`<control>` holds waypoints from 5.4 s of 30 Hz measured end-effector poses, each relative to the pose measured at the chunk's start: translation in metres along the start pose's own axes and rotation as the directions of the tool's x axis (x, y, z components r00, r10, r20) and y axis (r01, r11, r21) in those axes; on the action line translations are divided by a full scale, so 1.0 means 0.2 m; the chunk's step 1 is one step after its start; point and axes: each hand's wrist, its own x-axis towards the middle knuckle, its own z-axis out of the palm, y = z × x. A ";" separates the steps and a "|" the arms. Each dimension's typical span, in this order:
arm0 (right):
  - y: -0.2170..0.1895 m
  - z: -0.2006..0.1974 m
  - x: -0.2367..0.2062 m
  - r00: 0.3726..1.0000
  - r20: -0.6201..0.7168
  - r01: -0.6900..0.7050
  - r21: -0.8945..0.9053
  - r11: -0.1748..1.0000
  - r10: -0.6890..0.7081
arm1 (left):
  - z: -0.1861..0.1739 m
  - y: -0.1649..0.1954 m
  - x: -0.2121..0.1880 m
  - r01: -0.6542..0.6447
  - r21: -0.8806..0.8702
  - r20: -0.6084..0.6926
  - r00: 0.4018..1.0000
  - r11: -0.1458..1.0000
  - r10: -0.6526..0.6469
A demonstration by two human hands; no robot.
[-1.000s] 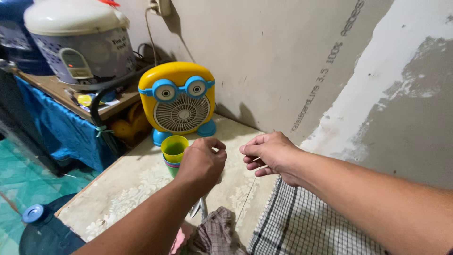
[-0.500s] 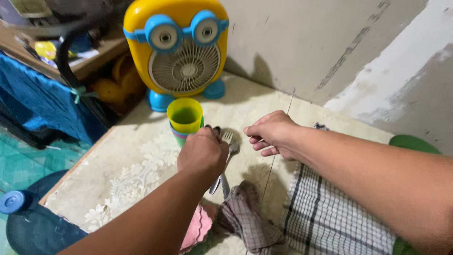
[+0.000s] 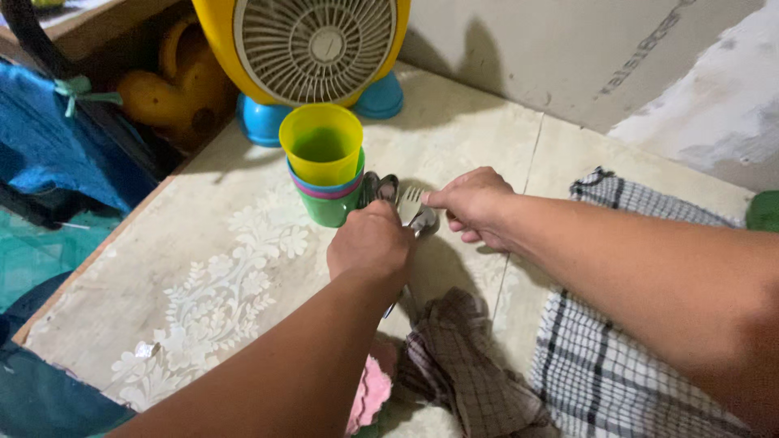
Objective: The person wipes green plates with a cloth and places them on a mat on the table. They then wipe forks and spoons with the cloth, fold pink napkins, and lay a napkin with a fork and spoon next to each plate to set the table.
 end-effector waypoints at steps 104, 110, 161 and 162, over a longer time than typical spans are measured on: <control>0.40 -0.45 -0.53 0.914 0.206 0.370 -0.075 0.926 -0.348 | -0.07 0.34 -0.44 0.136 -0.787 0.205 0.978 0.602 0.047; 0.36 -0.86 -0.66 0.919 0.046 0.381 0.160 0.911 -0.393 | -0.13 0.63 -0.60 0.182 -0.850 0.247 0.967 0.494 0.070; 0.22 -2.07 -1.97 0.754 -0.476 0.519 0.009 0.855 -0.453 | -0.25 1.88 -1.58 0.567 -0.815 0.527 0.643 0.118 0.556; 0.22 -2.05 -2.00 0.766 -0.449 0.525 0.025 0.851 -0.460 | -0.27 1.86 -1.59 0.578 -0.809 0.544 0.665 0.109 0.513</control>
